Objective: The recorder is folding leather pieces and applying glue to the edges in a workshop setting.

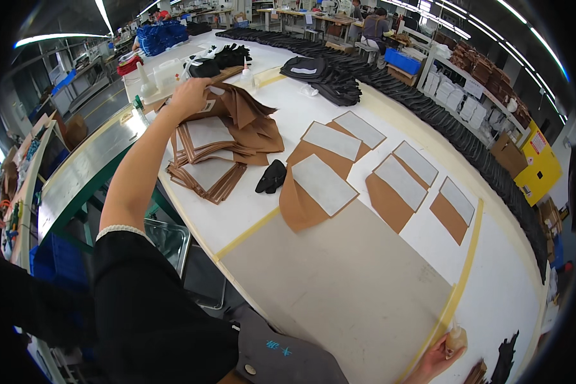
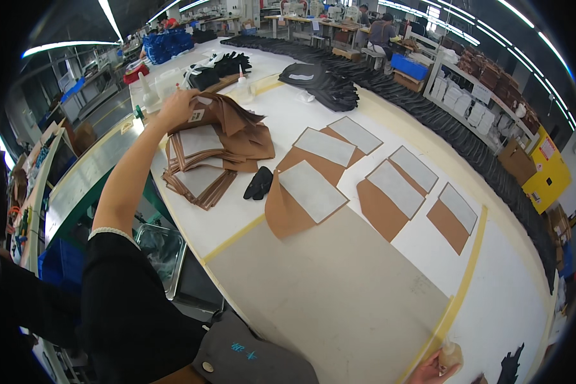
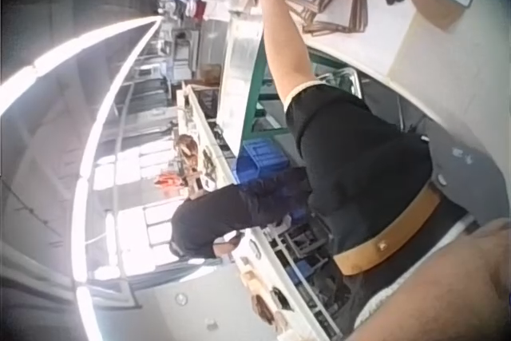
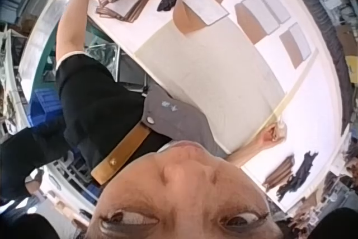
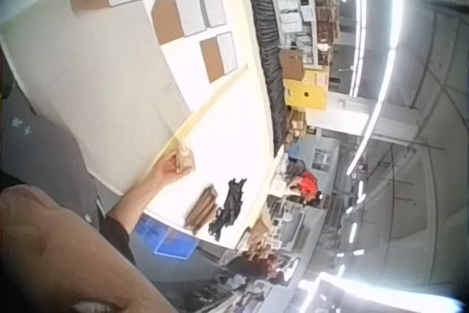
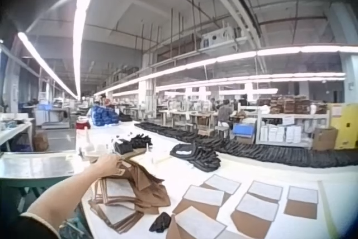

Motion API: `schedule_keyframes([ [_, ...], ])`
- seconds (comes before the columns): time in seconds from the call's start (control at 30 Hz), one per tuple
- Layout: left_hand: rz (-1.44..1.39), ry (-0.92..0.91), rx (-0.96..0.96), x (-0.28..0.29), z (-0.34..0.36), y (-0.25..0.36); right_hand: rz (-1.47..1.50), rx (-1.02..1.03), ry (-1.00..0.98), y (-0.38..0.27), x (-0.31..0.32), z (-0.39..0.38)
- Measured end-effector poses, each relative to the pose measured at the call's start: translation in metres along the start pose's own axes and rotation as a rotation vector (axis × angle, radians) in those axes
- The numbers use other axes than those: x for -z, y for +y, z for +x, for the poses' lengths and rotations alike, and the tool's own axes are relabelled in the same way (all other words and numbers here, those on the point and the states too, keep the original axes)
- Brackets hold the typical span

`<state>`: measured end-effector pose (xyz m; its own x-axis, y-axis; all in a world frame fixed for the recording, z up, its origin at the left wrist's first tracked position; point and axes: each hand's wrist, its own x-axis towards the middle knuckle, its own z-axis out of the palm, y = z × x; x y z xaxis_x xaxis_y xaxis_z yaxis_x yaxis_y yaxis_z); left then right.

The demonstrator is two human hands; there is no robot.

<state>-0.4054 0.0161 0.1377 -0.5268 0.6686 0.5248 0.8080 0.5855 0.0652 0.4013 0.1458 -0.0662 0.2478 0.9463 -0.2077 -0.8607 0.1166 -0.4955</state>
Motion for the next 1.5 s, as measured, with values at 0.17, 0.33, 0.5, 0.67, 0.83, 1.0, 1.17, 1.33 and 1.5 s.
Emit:
schedule_keyframes([
  [0.17, 0.072, -0.19, -0.273, 0.088, 0.025, 0.078, 0.056, -0.032, 0.0, -0.002, -0.007, -0.008],
  [0.33, -0.006, -0.199, -0.518, 0.111, 0.015, 0.184, 0.106, -0.076, 0.009, 0.001, -0.011, -0.012],
  [0.5, -0.137, -0.042, -0.75, 0.102, -0.028, 0.308, 0.131, -0.033, 0.093, 0.002, -0.013, -0.021],
  [0.67, -0.239, -0.25, -1.31, 0.096, -0.171, 0.381, 0.096, -0.035, 0.091, 0.005, -0.021, -0.021],
  [0.83, -0.296, -0.639, -1.478, 0.049, -0.295, 0.397, 0.058, -0.02, 0.056, 0.006, -0.034, -0.026],
  [1.0, -0.637, -0.914, -1.261, 0.023, -0.282, 0.39, 0.097, -0.035, 0.042, 0.008, -0.032, -0.029],
  [1.17, -0.781, -0.58, -1.152, -0.057, -0.238, 0.411, 0.105, -0.031, 0.064, 0.009, -0.034, -0.03],
  [1.33, -0.82, -0.372, -1.196, -0.096, -0.225, 0.443, 0.115, -0.057, 0.092, 0.007, -0.034, -0.029],
  [1.5, -0.834, -0.772, -1.128, -0.092, -0.211, 0.457, 0.039, -0.02, 0.116, 0.008, -0.033, -0.028],
])
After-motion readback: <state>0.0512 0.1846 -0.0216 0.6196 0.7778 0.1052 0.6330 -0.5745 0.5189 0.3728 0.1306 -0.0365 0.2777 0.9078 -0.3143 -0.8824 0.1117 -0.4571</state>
